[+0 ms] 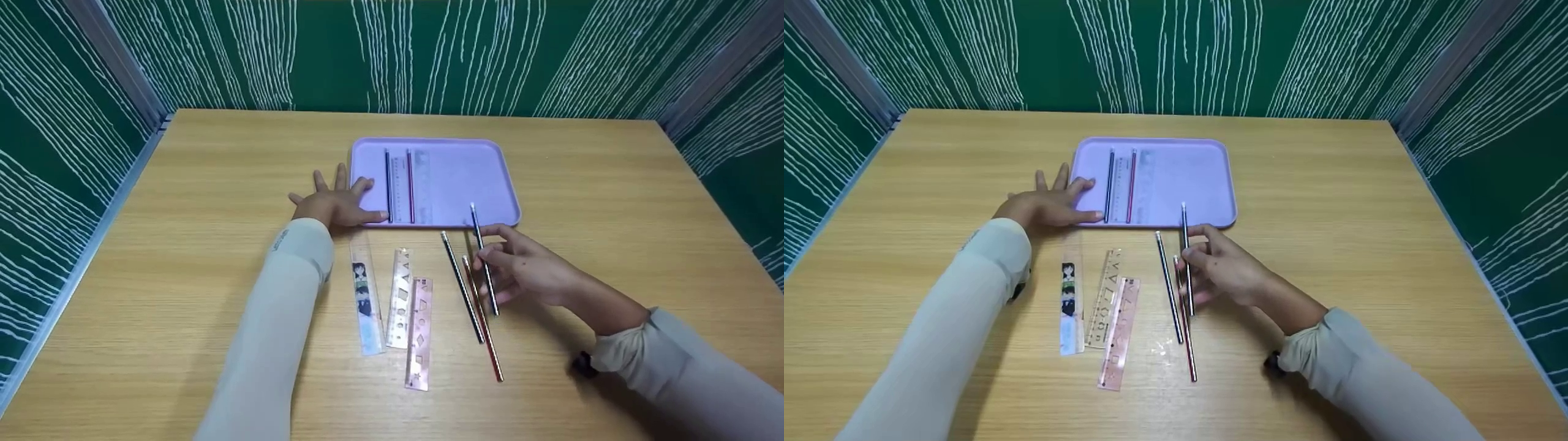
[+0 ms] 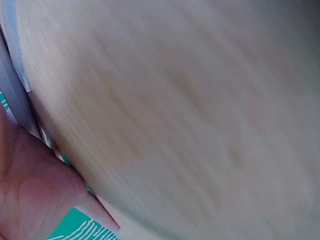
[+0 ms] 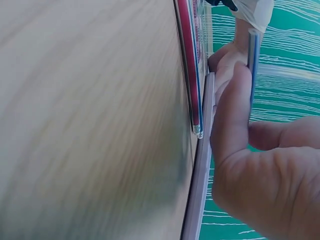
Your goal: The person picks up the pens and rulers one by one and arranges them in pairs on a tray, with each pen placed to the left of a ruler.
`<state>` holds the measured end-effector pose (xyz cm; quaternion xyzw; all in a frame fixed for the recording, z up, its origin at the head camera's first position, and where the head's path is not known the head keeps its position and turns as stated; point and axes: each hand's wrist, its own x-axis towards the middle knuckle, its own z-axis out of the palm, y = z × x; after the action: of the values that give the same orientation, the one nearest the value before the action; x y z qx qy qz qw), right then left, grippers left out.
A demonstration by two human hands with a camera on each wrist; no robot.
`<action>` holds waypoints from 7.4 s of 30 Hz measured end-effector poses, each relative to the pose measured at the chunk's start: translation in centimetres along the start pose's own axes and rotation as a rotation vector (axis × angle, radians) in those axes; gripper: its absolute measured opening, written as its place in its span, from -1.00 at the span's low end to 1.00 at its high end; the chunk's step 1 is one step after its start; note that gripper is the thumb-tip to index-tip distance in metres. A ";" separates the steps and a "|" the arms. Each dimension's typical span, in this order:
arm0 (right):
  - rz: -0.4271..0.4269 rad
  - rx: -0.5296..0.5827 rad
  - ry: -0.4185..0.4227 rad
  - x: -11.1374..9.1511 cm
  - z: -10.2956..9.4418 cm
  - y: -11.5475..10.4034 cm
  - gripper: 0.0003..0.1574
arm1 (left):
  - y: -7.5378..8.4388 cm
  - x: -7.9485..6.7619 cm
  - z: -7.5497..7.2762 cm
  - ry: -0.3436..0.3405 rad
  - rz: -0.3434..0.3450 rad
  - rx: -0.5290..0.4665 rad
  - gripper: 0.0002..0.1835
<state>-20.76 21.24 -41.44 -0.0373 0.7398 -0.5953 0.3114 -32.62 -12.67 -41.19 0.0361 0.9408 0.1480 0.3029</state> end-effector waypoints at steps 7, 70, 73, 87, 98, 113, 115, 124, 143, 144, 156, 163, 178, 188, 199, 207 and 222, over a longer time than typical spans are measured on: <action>-0.017 0.103 -0.016 0.8 0.3 -0.1 -0.39 | 0.0 -0.1 0.0 0.004 0.000 -0.012 0.12; -0.062 0.151 0.138 8.3 -0.5 -3.8 -0.10 | 0.1 0.1 0.0 -0.006 0.000 0.004 0.12; -0.056 0.166 0.148 8.8 -0.6 -3.9 -0.11 | 0.0 0.1 0.0 0.001 0.005 0.000 0.10; -0.025 0.070 0.230 11.0 -1.4 -4.6 -0.08 | -0.2 0.1 0.0 -0.012 0.003 0.005 0.11; 0.004 -0.068 0.290 12.8 -0.7 -5.0 -0.09 | 0.0 -0.1 -0.1 -0.008 0.004 0.011 0.11; 0.034 -0.176 0.380 13.6 0.2 -5.6 -0.14 | -0.1 0.2 0.0 -0.009 -0.003 0.003 0.12; 0.035 -0.191 0.386 13.6 0.3 -5.5 -0.14 | 0.0 0.2 0.0 -0.010 -0.006 0.005 0.11; 0.064 -0.255 0.433 13.7 0.7 -5.5 -0.34 | -0.1 0.1 0.0 0.000 -0.004 0.000 0.13; 0.030 -0.467 0.478 13.4 1.4 -5.2 -0.51 | -0.1 0.0 0.0 -0.009 0.004 -0.013 0.09; 0.031 -0.472 0.474 13.4 1.4 -5.2 -0.51 | -0.1 0.0 0.0 -0.007 0.005 -0.013 0.10; -0.002 -0.488 0.466 12.0 1.8 -5.8 -0.21 | -0.2 0.1 0.0 -0.010 0.004 0.019 0.11; -0.058 -0.424 0.487 11.1 2.7 -6.0 -0.13 | -0.1 0.2 0.1 -0.004 0.001 0.001 0.12; -0.055 -0.107 0.185 6.9 5.2 -4.0 -0.13 | -0.1 0.2 0.0 0.004 -0.011 -0.013 0.11; -0.130 -0.265 0.151 3.7 6.3 -2.2 -0.12 | 0.0 0.1 0.0 -0.011 -0.004 -0.009 0.11; -0.233 -0.570 0.156 1.3 7.2 -1.3 0.00 | -0.2 0.3 0.1 -0.001 0.004 -0.021 0.12; -0.305 -0.697 0.149 0.2 8.2 -0.6 0.08 | -0.1 0.2 0.1 0.002 0.004 -0.024 0.12; -0.316 -0.709 0.173 0.5 9.1 -0.1 0.15 | -0.2 0.2 0.1 -0.002 0.013 -0.005 0.09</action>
<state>-16.64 13.21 -42.48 -0.2058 0.9080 -0.3446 0.1203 -32.70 -12.81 -41.40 0.0417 0.9398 0.1526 0.3028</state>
